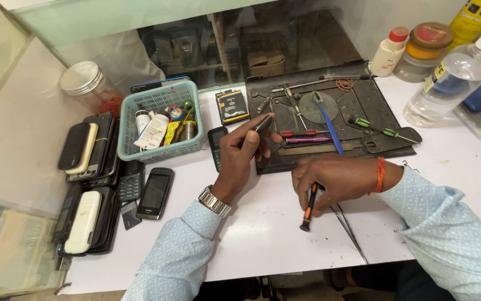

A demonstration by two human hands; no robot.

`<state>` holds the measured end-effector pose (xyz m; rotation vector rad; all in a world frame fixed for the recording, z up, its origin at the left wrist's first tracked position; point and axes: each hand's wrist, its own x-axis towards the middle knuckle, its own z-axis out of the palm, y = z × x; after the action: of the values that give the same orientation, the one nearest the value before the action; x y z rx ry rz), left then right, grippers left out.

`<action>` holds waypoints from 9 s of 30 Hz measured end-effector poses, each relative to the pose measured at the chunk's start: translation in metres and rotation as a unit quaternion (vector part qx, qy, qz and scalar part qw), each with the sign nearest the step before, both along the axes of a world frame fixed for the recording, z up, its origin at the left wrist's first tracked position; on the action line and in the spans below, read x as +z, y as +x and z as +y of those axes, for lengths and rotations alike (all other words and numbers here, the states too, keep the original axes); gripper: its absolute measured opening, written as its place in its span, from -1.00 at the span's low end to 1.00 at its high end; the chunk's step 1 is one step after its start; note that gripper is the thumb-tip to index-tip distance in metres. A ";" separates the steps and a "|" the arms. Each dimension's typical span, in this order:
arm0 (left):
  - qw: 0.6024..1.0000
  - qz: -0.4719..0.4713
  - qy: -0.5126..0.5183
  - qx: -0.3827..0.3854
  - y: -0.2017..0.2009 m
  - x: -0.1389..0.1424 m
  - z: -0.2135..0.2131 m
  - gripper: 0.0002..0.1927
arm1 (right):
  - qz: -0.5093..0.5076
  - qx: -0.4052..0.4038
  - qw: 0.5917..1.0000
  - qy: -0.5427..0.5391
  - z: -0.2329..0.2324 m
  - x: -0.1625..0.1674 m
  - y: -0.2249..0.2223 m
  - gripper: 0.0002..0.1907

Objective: The person uses a screwdriver to remove screws from a mobile phone, then uses tweezers to pry open the back cover. They handle the phone and its components on a workbench with various tools and spare parts.

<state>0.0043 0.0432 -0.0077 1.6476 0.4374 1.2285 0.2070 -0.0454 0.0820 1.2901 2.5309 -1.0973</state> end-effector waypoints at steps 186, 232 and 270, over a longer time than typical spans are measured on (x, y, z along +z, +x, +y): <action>0.998 0.007 -0.023 0.055 -0.001 -0.002 0.000 -0.36 | 0.107 -0.281 0.878 0.372 0.043 -0.050 0.050 -0.77; 0.989 0.083 0.118 -0.039 0.002 0.007 -0.021 -0.33 | 0.283 -0.193 0.872 0.348 -0.005 -0.043 0.043 -0.64; 0.975 0.153 0.112 -0.119 -0.003 0.008 -0.011 -0.40 | 0.265 -0.117 0.907 0.307 -0.003 -0.035 0.046 -0.69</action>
<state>0.0017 0.0319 0.0004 2.0301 0.2831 0.8733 0.2527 -0.0486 0.0473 1.6440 3.3973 -0.7769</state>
